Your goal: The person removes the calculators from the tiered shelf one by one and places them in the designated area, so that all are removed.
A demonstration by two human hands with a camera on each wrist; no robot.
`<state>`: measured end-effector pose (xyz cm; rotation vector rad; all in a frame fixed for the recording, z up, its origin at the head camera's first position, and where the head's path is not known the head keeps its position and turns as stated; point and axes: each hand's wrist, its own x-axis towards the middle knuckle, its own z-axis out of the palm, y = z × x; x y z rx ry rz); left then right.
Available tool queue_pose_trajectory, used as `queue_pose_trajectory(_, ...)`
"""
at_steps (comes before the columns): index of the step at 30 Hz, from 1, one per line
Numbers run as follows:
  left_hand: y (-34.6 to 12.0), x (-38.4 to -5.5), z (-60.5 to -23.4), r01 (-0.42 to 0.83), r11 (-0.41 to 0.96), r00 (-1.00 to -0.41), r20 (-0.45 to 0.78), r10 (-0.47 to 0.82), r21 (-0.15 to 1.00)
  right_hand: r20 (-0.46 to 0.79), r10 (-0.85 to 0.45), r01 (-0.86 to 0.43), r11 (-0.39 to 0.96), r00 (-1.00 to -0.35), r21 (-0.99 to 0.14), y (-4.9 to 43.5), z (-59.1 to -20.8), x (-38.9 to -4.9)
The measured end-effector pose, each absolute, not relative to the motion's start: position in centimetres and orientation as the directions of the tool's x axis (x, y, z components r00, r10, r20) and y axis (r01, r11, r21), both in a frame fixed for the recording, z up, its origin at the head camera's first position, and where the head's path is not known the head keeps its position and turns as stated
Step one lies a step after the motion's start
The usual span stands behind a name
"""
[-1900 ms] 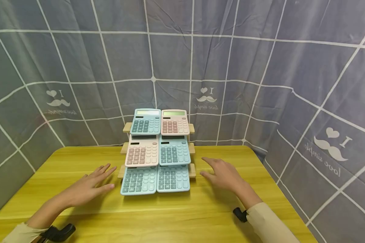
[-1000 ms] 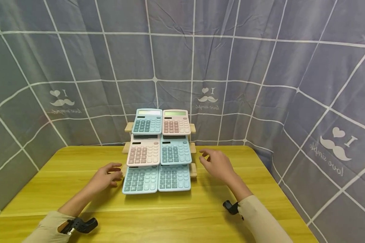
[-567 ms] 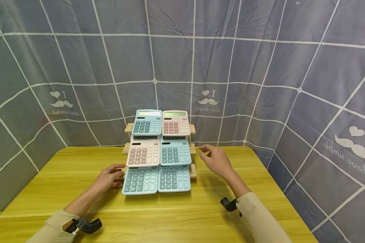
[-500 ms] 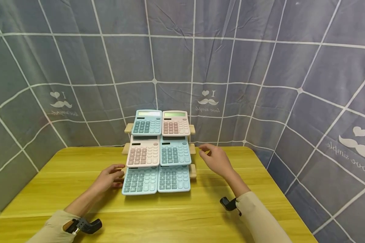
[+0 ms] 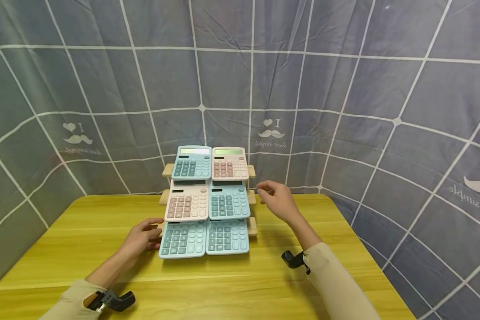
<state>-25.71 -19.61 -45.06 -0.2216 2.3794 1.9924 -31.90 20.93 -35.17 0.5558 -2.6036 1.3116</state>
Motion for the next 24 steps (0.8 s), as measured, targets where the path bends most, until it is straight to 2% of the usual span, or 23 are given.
queue_pose_trajectory(9, -19.5, -25.1, -45.4, -0.142, 0.166, -0.986, -0.125, -0.107, 0.976, 0.223, -0.217, -0.292, 0.376, -0.950, -0.880, 20.2, -34.7, -33.2)
queue_pose_trajectory(18, -19.3, -25.0, -45.7, -0.155, 0.130, -0.982, -0.138, -0.127, 0.979, 0.205, -0.179, -0.252, 0.298, -0.962, -0.921, 19.3, -33.8, -34.4)
queue_pose_trajectory(24, -19.1, -25.2, -45.6, -0.153, 0.143, -0.982, -0.133, -0.137, 0.978, 0.152, -0.127, -0.179, 0.238, -0.980, -0.955, 19.0, -33.1, -35.2)
